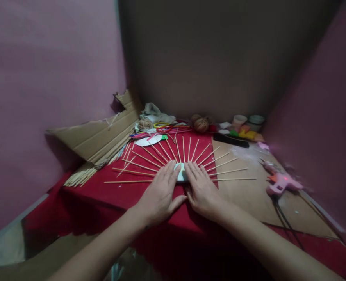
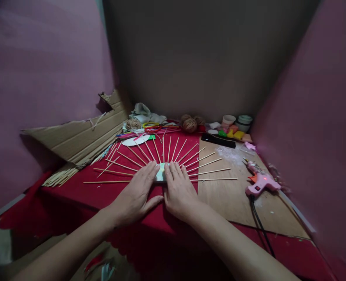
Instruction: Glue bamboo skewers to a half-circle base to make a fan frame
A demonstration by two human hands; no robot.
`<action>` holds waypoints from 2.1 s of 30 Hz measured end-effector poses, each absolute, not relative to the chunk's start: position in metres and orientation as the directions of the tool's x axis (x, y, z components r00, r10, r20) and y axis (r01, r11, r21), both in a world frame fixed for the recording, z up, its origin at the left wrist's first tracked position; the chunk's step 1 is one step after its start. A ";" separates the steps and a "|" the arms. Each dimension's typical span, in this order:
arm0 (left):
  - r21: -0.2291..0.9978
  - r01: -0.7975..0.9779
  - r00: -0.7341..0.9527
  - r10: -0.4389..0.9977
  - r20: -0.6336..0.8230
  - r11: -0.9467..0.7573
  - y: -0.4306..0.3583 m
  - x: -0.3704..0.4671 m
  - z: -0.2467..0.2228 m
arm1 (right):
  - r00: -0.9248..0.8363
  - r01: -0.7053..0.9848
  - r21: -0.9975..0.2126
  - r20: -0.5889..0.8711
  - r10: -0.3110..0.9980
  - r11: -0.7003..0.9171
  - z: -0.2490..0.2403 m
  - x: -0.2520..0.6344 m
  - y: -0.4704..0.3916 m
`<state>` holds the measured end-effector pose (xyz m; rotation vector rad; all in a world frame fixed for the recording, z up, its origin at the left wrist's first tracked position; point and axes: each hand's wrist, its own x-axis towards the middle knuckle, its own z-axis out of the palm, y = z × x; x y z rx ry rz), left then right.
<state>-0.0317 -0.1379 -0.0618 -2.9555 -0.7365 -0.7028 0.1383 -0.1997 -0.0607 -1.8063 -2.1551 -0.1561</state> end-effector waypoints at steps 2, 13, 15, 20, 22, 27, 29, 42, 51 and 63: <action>0.071 0.465 0.772 0.444 0.454 -0.882 -0.137 -0.032 -0.065 | -0.135 0.979 -0.104 0.317 0.939 0.176 -0.060 0.136 -0.201; 0.197 0.497 0.716 0.528 0.457 -0.845 -0.131 -0.032 -0.066 | -0.155 0.971 -0.141 0.255 0.954 0.195 -0.045 0.136 -0.192; 0.218 0.476 0.711 0.519 0.475 -0.852 -0.130 -0.032 -0.066 | -0.162 0.968 -0.145 0.255 0.953 0.204 -0.045 0.135 -0.191; 0.249 0.451 0.687 0.512 0.516 -0.857 -0.129 -0.032 -0.068 | -0.162 0.962 -0.168 0.288 0.944 0.216 -0.049 0.138 -0.192; 0.343 0.468 0.603 0.578 0.550 -0.815 -0.126 -0.037 -0.066 | -0.157 0.956 -0.190 0.320 0.934 0.225 -0.051 0.141 -0.194; 0.692 0.527 0.269 0.869 0.415 -0.494 -0.115 -0.070 -0.049 | -0.126 0.925 -0.267 0.455 0.881 0.270 -0.057 0.147 -0.199; 0.722 0.529 0.251 0.895 0.368 -0.445 -0.113 -0.083 -0.045 | -0.101 0.899 -0.321 0.513 0.853 0.299 -0.057 0.148 -0.200; 0.280 0.551 0.601 0.606 0.521 -0.786 -0.098 -0.084 -0.037 | 0.002 0.825 -0.485 0.517 0.856 0.291 -0.066 0.149 -0.198; 0.213 0.513 0.732 0.553 0.398 -0.832 -0.075 -0.071 -0.039 | -0.023 0.861 -0.445 0.452 0.892 0.248 -0.055 0.153 -0.193; 0.081 0.477 0.854 0.483 0.193 -0.875 -0.048 -0.054 -0.037 | -0.151 0.948 -0.201 0.398 0.905 0.247 -0.042 0.151 -0.183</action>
